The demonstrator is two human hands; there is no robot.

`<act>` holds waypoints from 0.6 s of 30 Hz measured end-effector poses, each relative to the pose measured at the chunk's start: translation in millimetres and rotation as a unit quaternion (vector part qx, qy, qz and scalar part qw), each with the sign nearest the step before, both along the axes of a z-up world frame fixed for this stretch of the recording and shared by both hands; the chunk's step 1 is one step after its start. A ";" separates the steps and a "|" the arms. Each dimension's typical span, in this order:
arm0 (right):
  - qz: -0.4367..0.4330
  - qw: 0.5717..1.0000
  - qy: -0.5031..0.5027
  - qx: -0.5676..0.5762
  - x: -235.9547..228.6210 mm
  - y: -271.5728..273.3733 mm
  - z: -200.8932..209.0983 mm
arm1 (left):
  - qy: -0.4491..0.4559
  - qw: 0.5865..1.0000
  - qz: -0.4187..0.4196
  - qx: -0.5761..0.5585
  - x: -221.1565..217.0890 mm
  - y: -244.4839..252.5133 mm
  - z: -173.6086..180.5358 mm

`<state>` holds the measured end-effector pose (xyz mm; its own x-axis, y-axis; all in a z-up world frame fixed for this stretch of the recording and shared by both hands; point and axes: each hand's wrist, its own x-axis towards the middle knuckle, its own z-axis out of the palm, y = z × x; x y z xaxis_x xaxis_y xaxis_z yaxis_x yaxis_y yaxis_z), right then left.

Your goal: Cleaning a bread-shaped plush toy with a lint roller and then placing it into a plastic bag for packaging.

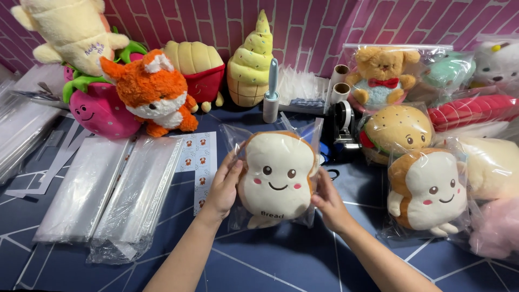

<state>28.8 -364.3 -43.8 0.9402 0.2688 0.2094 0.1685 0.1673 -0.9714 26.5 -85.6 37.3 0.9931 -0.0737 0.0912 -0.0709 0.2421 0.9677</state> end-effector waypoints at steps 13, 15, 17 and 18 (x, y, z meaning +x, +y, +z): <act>-0.123 0.981 -0.151 -0.001 9.9 5.4 31.8 | -0.032 0.994 -0.106 -0.025 3.9 -4.0 -16.0; -0.138 0.979 -0.145 0.041 5.6 2.1 24.6 | -0.065 0.996 -0.055 0.006 2.5 -11.5 -20.5; -0.167 0.978 -0.119 0.027 -10.7 -3.0 38.3 | -0.072 0.996 -0.045 -0.012 -3.7 -18.1 -18.1; -0.191 0.976 -0.099 0.018 -15.4 -3.3 46.4 | -0.085 0.995 -0.032 -0.027 -5.0 -19.3 -15.3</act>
